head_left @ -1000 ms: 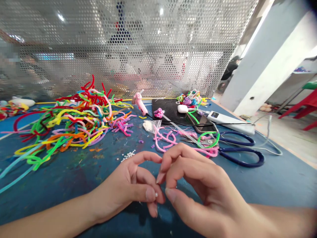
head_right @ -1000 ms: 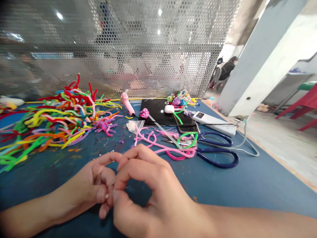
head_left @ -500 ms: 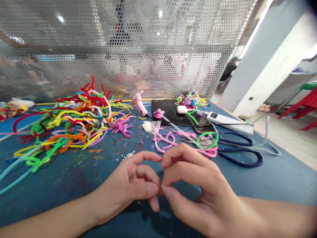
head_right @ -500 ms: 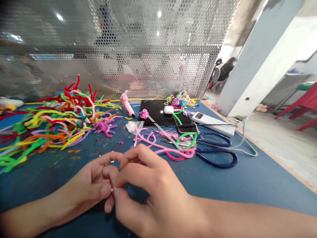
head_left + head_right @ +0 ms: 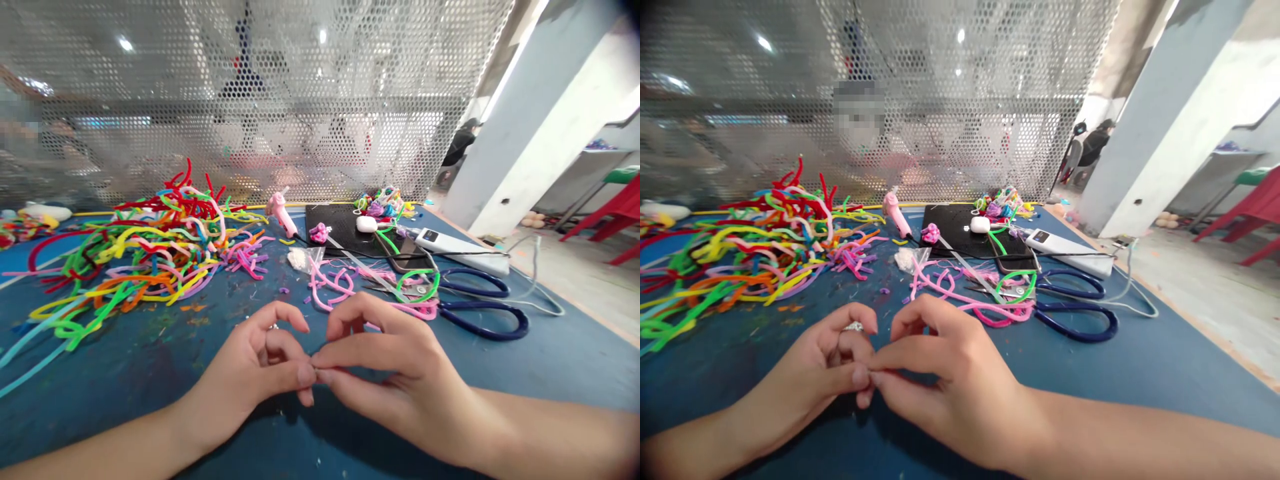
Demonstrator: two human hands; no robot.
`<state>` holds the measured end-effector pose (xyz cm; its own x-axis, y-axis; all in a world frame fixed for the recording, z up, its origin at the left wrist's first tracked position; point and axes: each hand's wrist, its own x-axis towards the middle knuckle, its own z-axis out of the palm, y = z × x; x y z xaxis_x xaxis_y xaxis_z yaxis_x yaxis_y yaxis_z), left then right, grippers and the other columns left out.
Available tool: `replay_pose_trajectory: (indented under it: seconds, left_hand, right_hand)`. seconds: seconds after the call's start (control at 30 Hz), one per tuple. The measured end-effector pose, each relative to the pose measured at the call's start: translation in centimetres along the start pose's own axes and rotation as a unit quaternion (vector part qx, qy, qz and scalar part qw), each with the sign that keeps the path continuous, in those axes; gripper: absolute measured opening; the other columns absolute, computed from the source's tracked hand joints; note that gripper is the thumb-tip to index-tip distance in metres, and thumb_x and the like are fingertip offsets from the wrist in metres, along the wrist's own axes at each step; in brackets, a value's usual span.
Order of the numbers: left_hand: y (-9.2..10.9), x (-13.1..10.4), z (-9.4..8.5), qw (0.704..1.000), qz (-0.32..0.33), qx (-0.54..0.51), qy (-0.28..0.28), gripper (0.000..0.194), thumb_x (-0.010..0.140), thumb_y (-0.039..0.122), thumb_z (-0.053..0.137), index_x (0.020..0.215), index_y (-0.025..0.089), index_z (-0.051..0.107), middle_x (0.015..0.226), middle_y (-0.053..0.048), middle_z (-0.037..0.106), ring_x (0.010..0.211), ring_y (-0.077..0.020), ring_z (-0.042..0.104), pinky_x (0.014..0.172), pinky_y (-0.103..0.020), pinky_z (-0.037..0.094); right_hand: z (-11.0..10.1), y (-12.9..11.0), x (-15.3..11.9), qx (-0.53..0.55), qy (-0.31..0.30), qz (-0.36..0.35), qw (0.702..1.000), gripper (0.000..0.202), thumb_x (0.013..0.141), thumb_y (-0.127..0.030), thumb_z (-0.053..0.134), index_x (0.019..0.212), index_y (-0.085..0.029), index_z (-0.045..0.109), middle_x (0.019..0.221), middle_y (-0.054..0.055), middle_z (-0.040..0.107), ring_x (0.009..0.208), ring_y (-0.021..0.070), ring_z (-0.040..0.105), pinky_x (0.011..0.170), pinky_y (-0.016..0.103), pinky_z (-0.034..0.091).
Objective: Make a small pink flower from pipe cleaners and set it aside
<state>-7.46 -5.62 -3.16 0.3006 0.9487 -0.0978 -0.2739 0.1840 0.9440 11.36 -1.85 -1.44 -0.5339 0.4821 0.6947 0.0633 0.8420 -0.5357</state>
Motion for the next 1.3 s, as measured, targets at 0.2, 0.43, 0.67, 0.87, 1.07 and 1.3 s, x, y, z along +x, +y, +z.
replay_pose_trajectory:
  seconds: [0.2,0.43,0.67,0.87,1.07,1.3]
  left_hand:
    - [0.4,-0.1,0.3,0.992,0.002,0.120,0.047,0.028,0.078,0.025,0.071,0.085,0.023,0.044,0.061,0.008,0.065,0.059,-0.0079,0.061,0.060,-0.019,0.043]
    - [0.2,0.3,-0.2,0.986,0.006,0.137,0.090,0.028,0.079,0.024,0.070,0.088,0.024,0.044,0.059,0.009,0.061,0.063,-0.0089,0.059,0.071,-0.024,0.043]
    - [0.2,0.4,-0.3,0.989,-0.001,0.124,0.079,0.030,0.076,0.026,0.073,0.086,0.023,0.044,0.059,0.009,0.061,0.063,-0.0094,0.059,0.075,-0.027,0.044]
    - [0.6,0.6,-0.1,0.989,-0.006,0.125,0.085,0.030,0.075,0.027,0.073,0.086,0.023,0.046,0.059,0.008,0.063,0.065,-0.0106,0.059,0.081,-0.029,0.045]
    - [0.7,0.5,-0.2,0.988,-0.007,0.130,0.088,0.031,0.073,0.027,0.075,0.087,0.022,0.048,0.057,0.006,0.063,0.065,-0.0125,0.059,0.080,-0.030,0.045]
    - [0.7,0.6,-0.2,0.986,-0.006,0.144,0.081,0.031,0.075,0.029,0.074,0.089,0.022,0.047,0.059,0.006,0.063,0.066,-0.0125,0.059,0.076,-0.029,0.043]
  right_hand:
    - [0.0,0.7,-0.1,-0.007,-0.067,-0.003,0.998,0.012,0.085,-0.013,0.059,0.082,-0.012,0.070,0.069,0.004,0.067,0.063,0.0106,0.059,0.060,0.020,0.048]
    - [-3.0,5.6,0.4,-0.317,0.001,0.146,0.937,0.058,0.085,-0.046,0.056,0.129,-0.010,0.044,0.130,0.019,0.050,0.122,0.0300,0.046,0.100,0.048,0.039]
    - [-4.7,8.2,-1.3,-0.450,-0.064,0.239,0.858,0.071,0.088,-0.056,0.043,0.144,-0.017,0.023,0.147,0.020,0.031,0.135,0.0336,0.034,0.105,0.058,0.031]
    - [-6.5,9.2,-0.4,-0.499,-0.011,0.236,0.834,0.068,0.089,-0.056,0.040,0.143,-0.017,0.025,0.148,0.021,0.027,0.130,0.0374,0.039,0.102,0.057,0.034]
    - [-8.8,11.4,-0.2,-0.514,-0.019,0.300,0.803,0.077,0.082,-0.057,0.049,0.143,-0.018,0.023,0.145,0.024,0.029,0.118,0.0396,0.050,0.092,0.060,0.040]
    - [-8.7,11.1,0.3,-0.513,-0.032,0.304,0.802,0.077,0.079,-0.049,0.049,0.142,-0.014,0.024,0.141,0.023,0.032,0.117,0.0375,0.048,0.090,0.055,0.042]
